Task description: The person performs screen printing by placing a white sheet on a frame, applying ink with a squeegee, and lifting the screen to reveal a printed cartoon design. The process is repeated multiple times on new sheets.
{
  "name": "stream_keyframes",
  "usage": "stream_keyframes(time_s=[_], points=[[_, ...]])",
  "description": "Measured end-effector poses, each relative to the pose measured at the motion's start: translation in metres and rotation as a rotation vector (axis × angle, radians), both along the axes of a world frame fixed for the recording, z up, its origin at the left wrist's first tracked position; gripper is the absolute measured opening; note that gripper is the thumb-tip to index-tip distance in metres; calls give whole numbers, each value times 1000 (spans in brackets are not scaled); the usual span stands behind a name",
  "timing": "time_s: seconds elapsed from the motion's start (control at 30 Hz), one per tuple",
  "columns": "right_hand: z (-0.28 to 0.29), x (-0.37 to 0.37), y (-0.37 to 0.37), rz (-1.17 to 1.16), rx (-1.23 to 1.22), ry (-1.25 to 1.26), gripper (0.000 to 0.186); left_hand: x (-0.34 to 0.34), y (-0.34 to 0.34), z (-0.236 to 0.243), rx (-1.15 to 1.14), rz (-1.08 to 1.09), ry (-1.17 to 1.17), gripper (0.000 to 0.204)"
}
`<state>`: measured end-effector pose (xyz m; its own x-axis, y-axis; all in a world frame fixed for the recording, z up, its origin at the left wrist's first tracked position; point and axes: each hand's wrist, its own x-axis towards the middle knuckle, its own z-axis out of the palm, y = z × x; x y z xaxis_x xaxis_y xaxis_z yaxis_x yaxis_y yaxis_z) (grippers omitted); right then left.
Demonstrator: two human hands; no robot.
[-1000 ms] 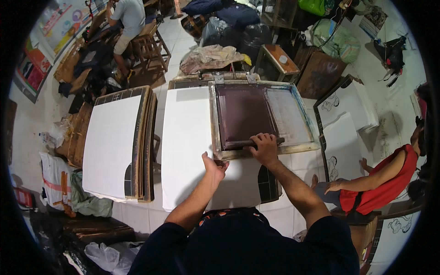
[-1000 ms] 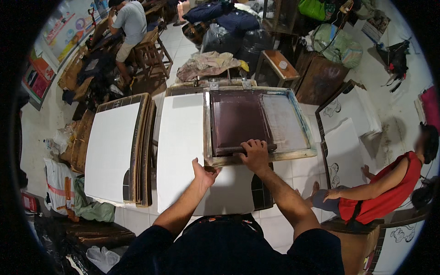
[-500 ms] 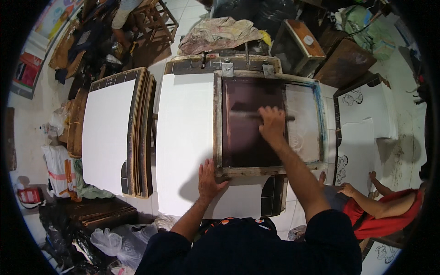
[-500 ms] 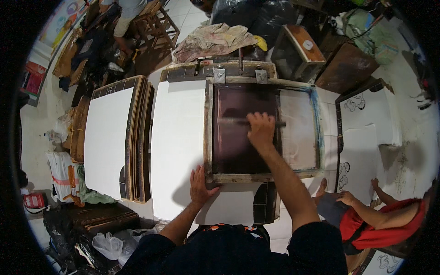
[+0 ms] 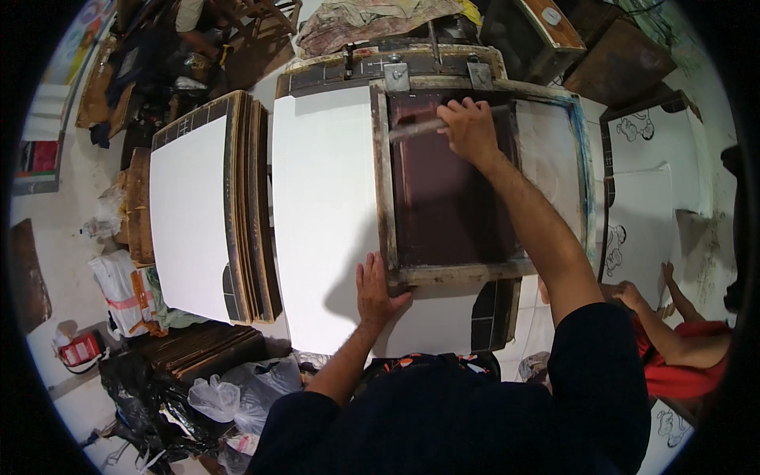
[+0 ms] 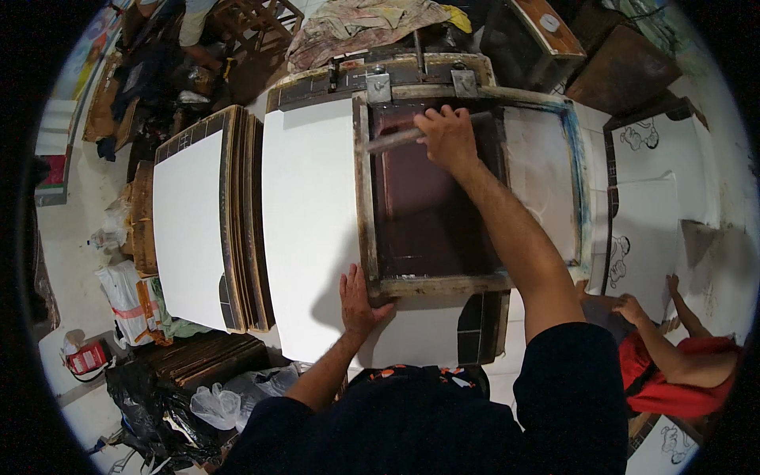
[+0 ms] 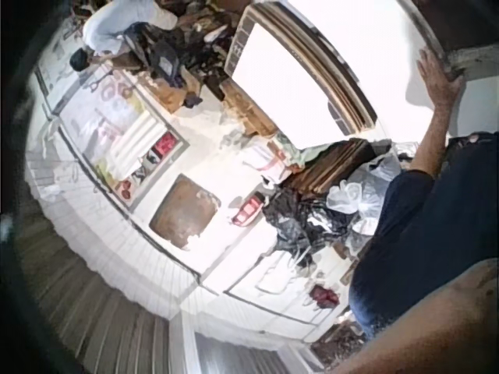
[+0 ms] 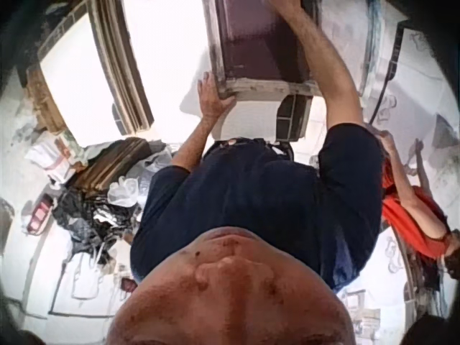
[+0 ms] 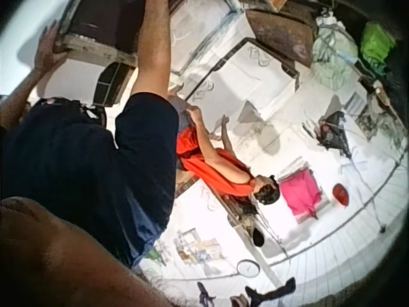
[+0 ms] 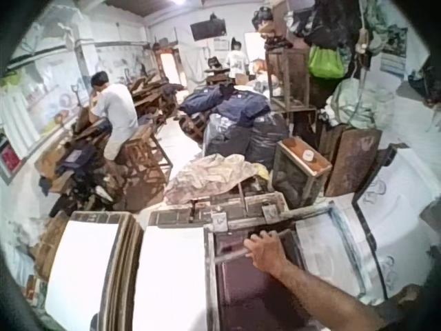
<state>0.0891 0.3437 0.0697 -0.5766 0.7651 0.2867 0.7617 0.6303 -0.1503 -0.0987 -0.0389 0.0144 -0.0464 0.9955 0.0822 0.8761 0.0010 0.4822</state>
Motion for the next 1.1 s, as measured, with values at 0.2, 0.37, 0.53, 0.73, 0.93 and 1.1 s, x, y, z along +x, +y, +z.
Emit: stream_keyframes(time_s=[0.2,0.37,0.53,0.73,0.93,1.1], points=[[9,31,-125,46,-8,-39,25,-1,-1,-4,7,1,-5,119],[12,51,-205,-20,1,79,19,-2,1,-7,53,-23,4,118],[2,44,-184,-20,108,206,15,-2,0,-6,27,-19,20,117],[-10,34,-121,-76,167,247,9,-1,0,-7,-1,-11,43,119],[-21,30,13,-216,274,174,17,-3,-2,-11,-7,1,69,120],[-23,33,40,-261,199,168,12,-3,-2,-11,44,-20,53,122]])
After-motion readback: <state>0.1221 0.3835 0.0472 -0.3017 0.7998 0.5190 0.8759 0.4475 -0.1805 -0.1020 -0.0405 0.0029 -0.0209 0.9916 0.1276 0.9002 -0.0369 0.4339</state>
